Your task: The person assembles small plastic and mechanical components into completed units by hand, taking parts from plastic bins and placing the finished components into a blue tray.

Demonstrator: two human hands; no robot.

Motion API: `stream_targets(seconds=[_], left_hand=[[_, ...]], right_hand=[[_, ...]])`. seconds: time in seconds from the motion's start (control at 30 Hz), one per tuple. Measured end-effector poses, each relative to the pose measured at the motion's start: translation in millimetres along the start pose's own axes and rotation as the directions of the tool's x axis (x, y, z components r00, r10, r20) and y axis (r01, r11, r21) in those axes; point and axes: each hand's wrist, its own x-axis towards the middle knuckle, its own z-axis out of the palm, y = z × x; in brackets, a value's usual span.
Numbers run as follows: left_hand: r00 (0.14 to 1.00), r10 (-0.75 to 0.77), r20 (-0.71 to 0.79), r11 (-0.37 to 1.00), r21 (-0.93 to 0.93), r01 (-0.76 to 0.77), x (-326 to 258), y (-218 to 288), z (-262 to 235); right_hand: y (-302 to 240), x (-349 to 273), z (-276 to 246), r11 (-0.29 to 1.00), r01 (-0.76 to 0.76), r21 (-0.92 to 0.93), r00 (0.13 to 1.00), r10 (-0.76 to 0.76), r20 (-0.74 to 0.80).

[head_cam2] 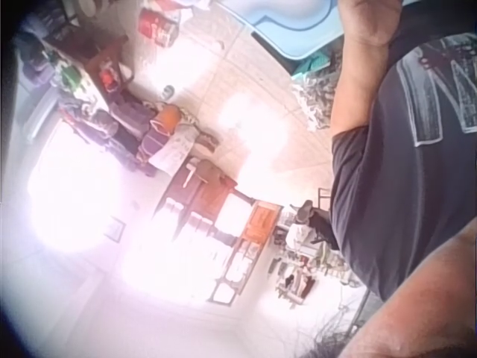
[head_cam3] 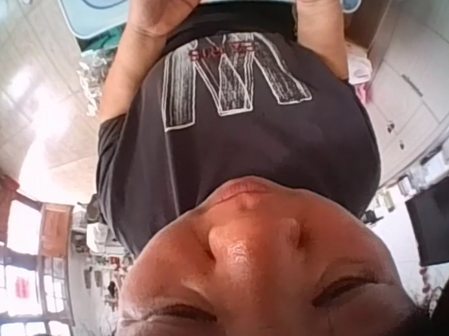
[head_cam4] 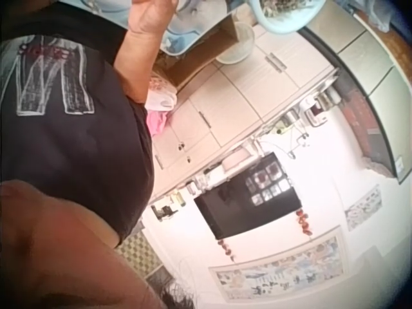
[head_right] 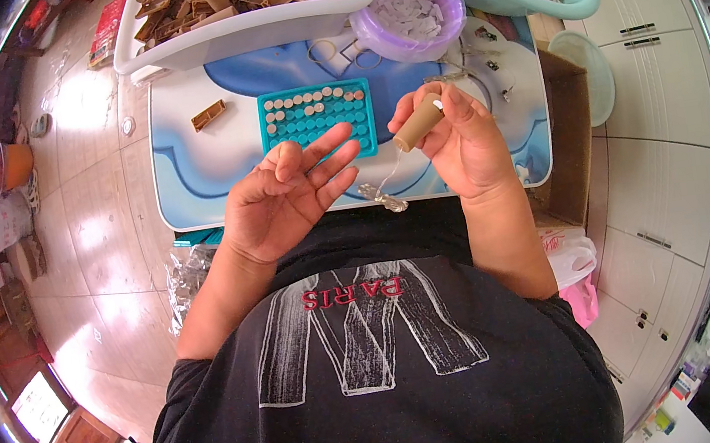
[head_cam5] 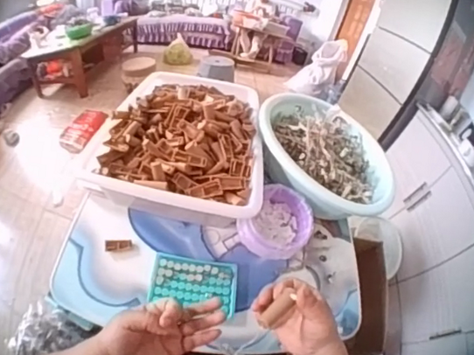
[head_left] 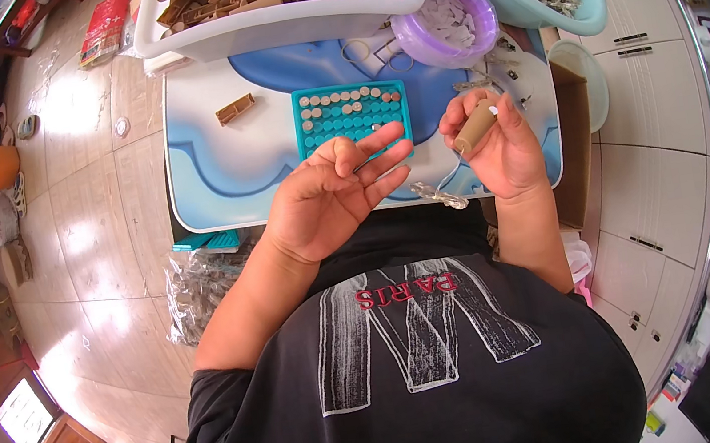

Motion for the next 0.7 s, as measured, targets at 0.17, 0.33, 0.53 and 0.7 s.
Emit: stream_targets(seconds=[0.17, 0.33, 0.53, 0.7], left_hand=[[0.997, 0.013, 0.073, 1.000, 0.001, -0.013, -1.1, -0.9, -9.3], [0.995, 0.021, 0.100, 1.000, -0.009, -0.020, -2.0, -0.7, -7.7], [0.995, 0.018, 0.102, 1.000, -0.024, -0.015, -2.1, -0.9, -7.9], [0.997, 0.008, 0.080, 0.999, -0.034, -0.006, -2.6, -0.5, -8.3]], right_hand=[[0.5, -0.5, -0.5, 1.000, -0.010, 0.005, 1.000, 0.010, 0.000], [1.7, -0.1, -1.6, 1.000, -0.013, 0.005, 1.000, 0.013, 0.006], [2.5, -0.6, -1.3, 1.000, -0.015, 0.012, 1.000, 0.015, -0.002], [3.7, -0.7, -0.3, 1.000, -0.015, 0.014, 1.000, 0.015, 0.008]])
